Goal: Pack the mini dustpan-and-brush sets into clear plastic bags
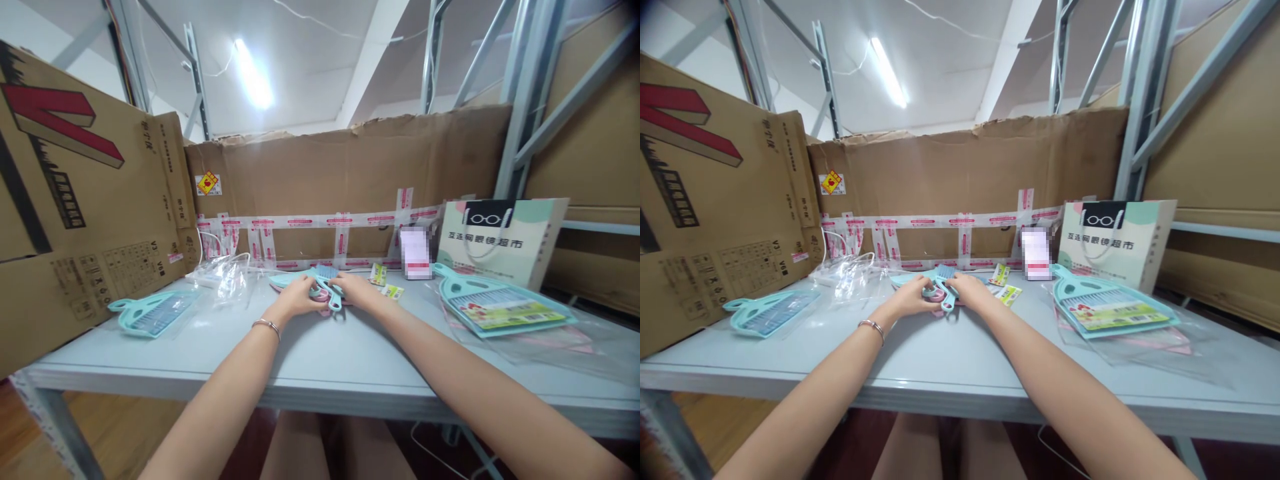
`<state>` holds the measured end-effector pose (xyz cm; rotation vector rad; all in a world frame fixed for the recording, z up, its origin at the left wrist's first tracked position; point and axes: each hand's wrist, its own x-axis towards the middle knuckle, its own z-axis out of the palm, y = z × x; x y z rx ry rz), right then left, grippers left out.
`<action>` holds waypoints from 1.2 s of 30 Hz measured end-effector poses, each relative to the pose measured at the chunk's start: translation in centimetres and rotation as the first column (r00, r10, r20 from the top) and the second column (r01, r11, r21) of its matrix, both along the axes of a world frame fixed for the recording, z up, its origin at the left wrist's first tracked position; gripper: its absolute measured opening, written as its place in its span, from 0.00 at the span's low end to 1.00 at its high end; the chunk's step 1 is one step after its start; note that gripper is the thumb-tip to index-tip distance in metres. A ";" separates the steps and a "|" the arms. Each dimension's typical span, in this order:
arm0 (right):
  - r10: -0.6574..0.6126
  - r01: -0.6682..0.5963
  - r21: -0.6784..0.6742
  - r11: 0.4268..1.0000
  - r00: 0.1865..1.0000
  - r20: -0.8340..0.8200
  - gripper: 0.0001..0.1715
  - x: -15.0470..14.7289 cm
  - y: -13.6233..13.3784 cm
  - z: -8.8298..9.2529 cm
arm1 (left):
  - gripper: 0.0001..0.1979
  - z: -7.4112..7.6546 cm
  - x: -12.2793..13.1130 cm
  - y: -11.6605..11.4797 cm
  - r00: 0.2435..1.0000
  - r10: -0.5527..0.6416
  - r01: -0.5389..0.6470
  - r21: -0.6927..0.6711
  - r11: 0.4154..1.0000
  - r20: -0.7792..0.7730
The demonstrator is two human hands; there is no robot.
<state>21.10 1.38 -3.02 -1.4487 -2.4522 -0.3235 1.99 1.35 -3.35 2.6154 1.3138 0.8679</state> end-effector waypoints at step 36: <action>-0.499 0.671 0.017 0.741 0.568 -0.655 0.06 11.7 -3.8 6.7 | 0.17 3.7 0.4 -1.8 0.769 0.091 0.190 -0.361 0.913 0.633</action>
